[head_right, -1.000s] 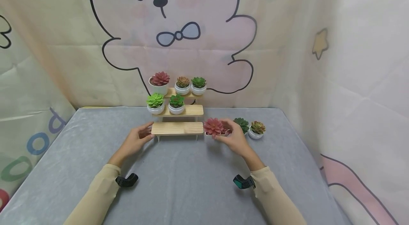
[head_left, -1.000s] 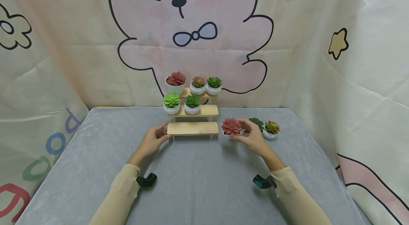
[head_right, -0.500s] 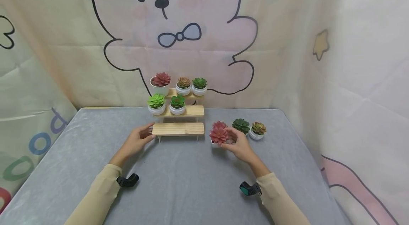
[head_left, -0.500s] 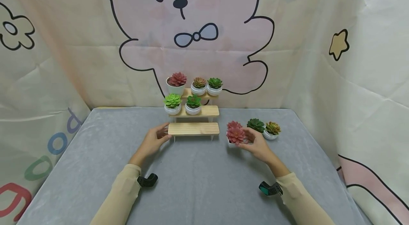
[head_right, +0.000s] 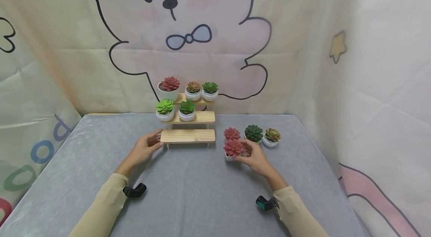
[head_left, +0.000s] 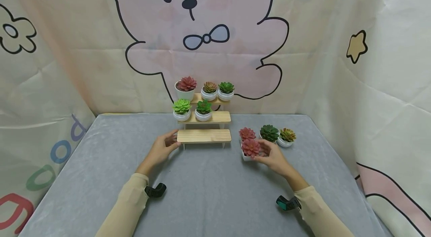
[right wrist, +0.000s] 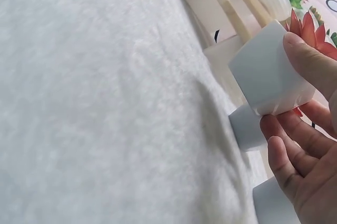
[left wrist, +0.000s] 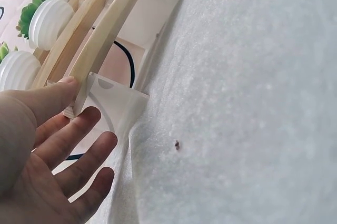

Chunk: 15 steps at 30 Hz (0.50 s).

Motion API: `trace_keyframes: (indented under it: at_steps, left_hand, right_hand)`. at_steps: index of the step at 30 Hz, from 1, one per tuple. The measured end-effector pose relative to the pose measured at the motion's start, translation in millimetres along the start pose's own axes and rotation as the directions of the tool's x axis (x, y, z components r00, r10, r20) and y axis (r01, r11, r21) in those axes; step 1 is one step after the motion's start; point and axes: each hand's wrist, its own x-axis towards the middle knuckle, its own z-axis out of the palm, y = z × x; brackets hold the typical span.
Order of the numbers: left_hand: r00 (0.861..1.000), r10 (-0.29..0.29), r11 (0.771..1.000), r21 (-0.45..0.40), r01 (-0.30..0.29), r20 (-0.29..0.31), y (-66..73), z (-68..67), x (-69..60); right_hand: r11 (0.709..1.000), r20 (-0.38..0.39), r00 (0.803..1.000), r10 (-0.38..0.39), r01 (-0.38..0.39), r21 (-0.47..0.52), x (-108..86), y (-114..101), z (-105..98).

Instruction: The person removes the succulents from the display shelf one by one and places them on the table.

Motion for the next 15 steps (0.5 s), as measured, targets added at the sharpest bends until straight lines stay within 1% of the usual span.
trace_keyframes:
  at_steps: [5,12,15]
  left_hand:
    - [1.0,-0.01,1.0,0.004,0.01,-0.001,0.7,-0.4,-0.6]
    - [1.0,-0.01,1.0,0.014,0.011,-0.01,1.4,-0.7,-1.6]
    - [1.0,-0.005,1.0,0.019,0.005,-0.003,1.1,-0.6,-1.4]
  right_hand:
    - [1.0,0.01,1.0,0.002,-0.002,0.008,-2.5,6,1]
    - [0.999,0.022,1.0,0.015,-0.016,0.04,-3.3,18,6]
    - [0.999,0.023,1.0,0.014,-0.016,0.045,-4.4,22,6]
